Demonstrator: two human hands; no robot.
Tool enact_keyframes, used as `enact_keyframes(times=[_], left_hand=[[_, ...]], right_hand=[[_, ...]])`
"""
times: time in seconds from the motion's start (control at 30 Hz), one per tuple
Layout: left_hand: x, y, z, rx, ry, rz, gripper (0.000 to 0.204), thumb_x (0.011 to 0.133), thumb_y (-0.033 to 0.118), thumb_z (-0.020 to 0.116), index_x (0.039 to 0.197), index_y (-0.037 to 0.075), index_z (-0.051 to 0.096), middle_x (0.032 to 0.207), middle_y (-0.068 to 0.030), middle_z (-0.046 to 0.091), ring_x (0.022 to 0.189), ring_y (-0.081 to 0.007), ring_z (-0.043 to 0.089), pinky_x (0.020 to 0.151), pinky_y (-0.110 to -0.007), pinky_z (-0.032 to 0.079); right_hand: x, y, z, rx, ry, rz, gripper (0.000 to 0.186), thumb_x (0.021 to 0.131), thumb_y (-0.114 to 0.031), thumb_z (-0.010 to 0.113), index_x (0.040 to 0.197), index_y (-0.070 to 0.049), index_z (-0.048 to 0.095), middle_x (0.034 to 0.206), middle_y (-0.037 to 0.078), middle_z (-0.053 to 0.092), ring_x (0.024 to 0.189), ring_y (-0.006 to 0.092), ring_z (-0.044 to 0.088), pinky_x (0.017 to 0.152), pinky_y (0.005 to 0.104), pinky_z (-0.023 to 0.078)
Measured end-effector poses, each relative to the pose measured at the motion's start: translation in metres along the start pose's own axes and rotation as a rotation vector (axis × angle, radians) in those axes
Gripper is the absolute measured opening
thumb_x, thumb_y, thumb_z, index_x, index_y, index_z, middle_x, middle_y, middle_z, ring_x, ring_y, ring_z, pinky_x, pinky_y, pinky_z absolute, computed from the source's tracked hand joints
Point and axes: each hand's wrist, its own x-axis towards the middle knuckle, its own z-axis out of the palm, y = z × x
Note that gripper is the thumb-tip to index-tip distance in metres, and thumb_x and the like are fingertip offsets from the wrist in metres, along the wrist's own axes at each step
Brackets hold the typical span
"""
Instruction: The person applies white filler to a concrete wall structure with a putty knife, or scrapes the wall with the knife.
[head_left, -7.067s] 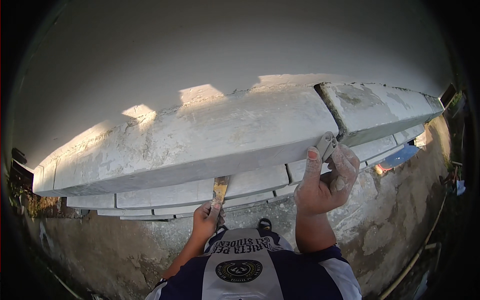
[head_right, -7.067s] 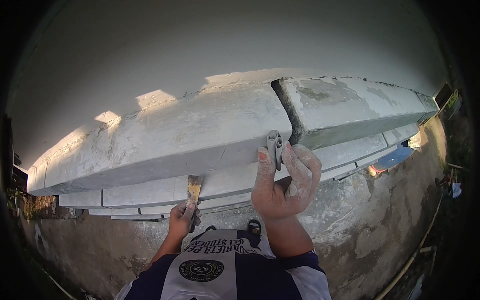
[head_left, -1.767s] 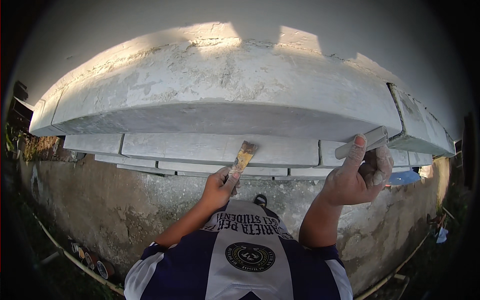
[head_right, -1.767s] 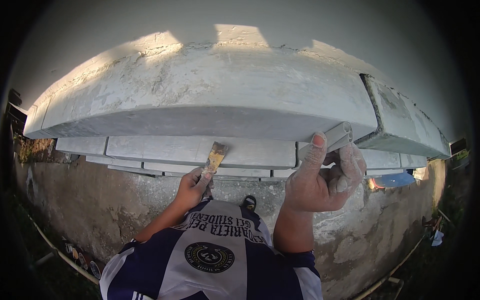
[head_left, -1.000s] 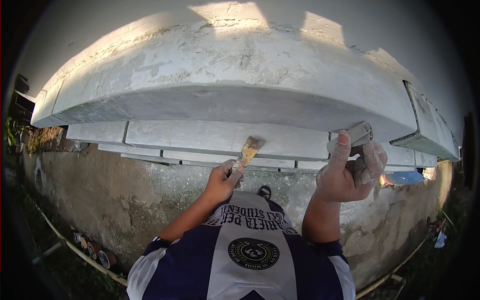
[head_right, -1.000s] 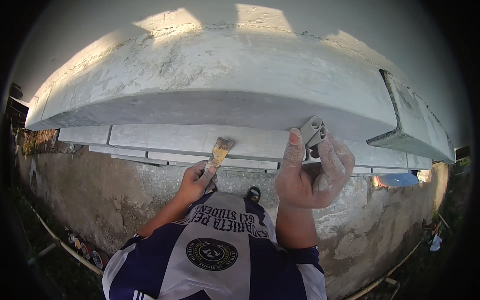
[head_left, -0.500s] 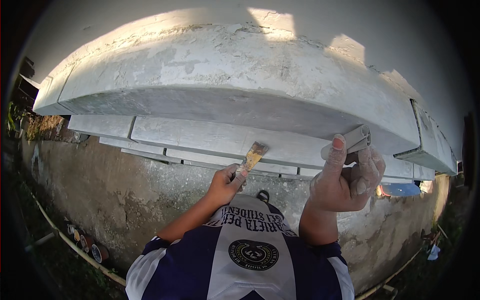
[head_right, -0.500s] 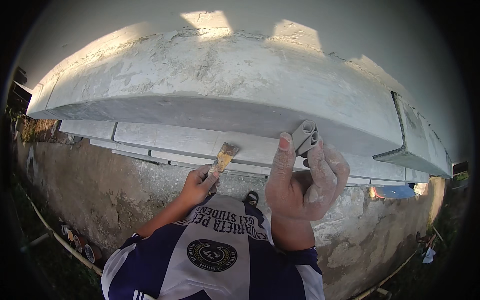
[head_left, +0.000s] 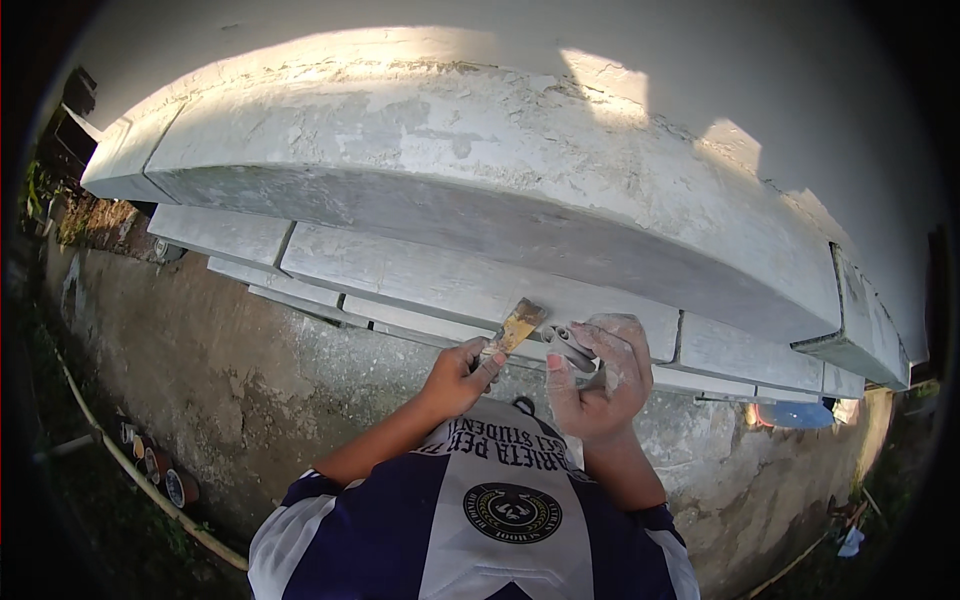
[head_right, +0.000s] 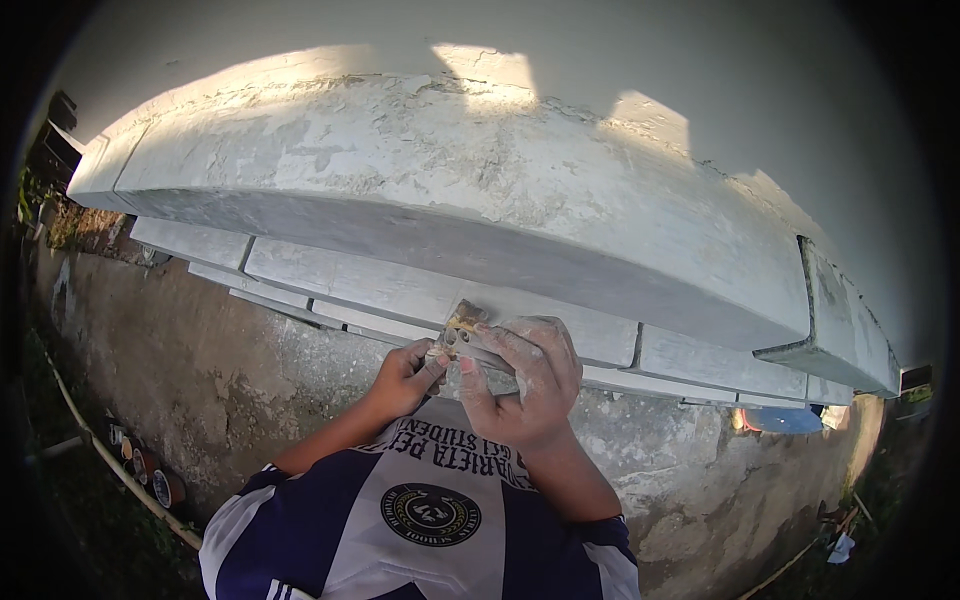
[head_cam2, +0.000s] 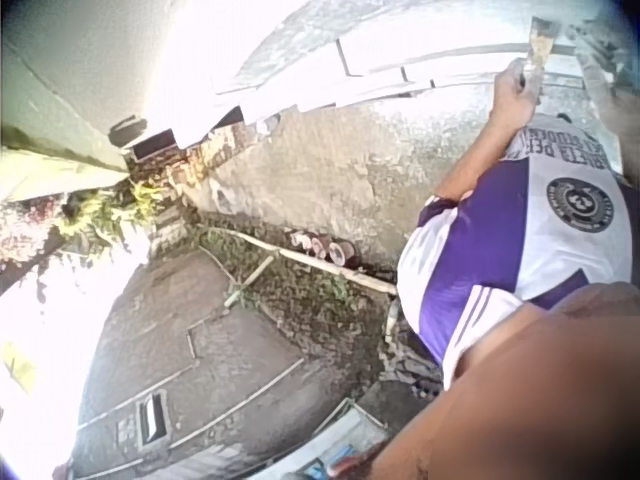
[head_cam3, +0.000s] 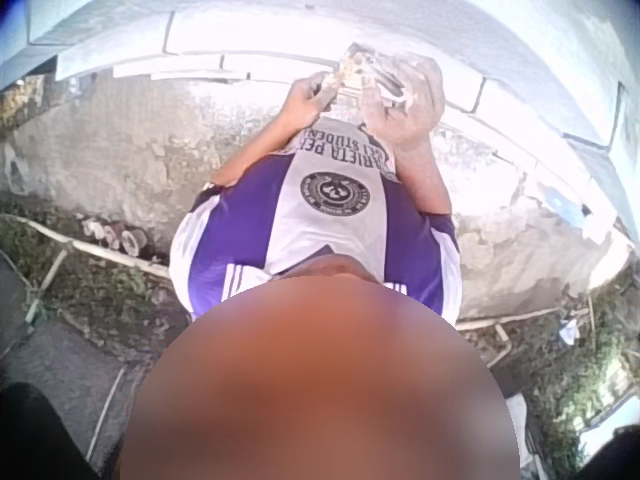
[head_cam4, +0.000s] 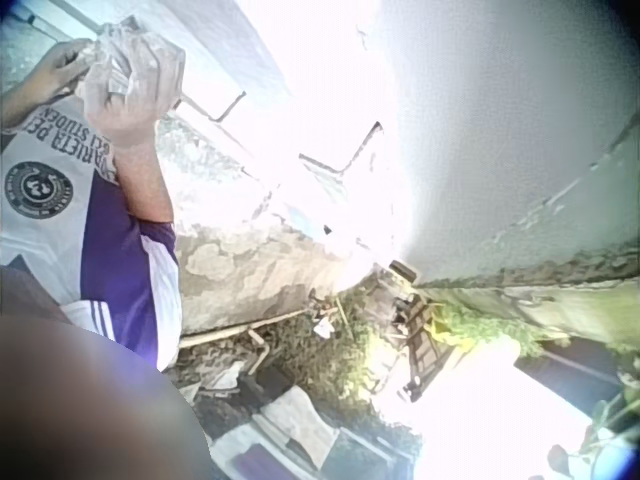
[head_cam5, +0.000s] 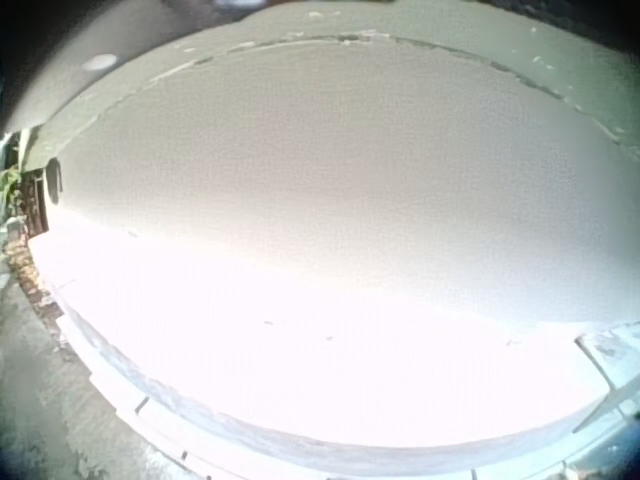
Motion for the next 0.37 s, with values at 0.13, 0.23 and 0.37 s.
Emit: enact_keyframes(times=[0.13, 0.23, 0.37], left_hand=[[-0.002, 0.002, -0.002, 0.104, -0.013, -0.05, 0.026, 0.094, 0.026, 0.058, 0.09, 0.0, 0.058, 0.057, -0.003, 0.052, 0.049, -0.0073, 0.047, 0.048, -0.025, 0.04], [-0.006, 0.009, 0.0, 0.116, 0.016, -0.035, 0.027, 0.093, 0.027, 0.059, 0.091, 0.001, 0.059, 0.056, -0.0035, 0.051, 0.049, -0.0075, 0.046, 0.047, -0.026, 0.039], [-0.011, 0.009, 0.003, 0.081, 0.063, -0.027, 0.028, 0.092, 0.029, 0.06, 0.094, 0.001, 0.059, 0.056, -0.0037, 0.051, 0.05, -0.0082, 0.046, 0.048, -0.027, 0.039]], right_hand=[[-0.063, 0.012, 0.014, 0.411, 0.102, 0.546, 0.033, 0.083, -0.007, 0.062, 0.114, 0.001, 0.053, 0.09, 0.009, 0.056, 0.078, 0.0154, 0.055, 0.071, 0.0265, 0.045], [-0.078, 0.007, 0.014, 0.557, -0.024, 0.94, 0.03, 0.093, -0.01, 0.053, 0.119, 0.003, 0.049, 0.087, 0.006, 0.054, 0.084, 0.0116, 0.05, 0.076, 0.0242, 0.042], [-0.087, 0.009, 0.018, 0.719, -0.091, 1.143, 0.042, 0.098, -0.021, 0.048, 0.132, 0.003, 0.043, 0.09, 0.005, 0.056, 0.081, 0.0106, 0.049, 0.076, 0.0221, 0.041]])
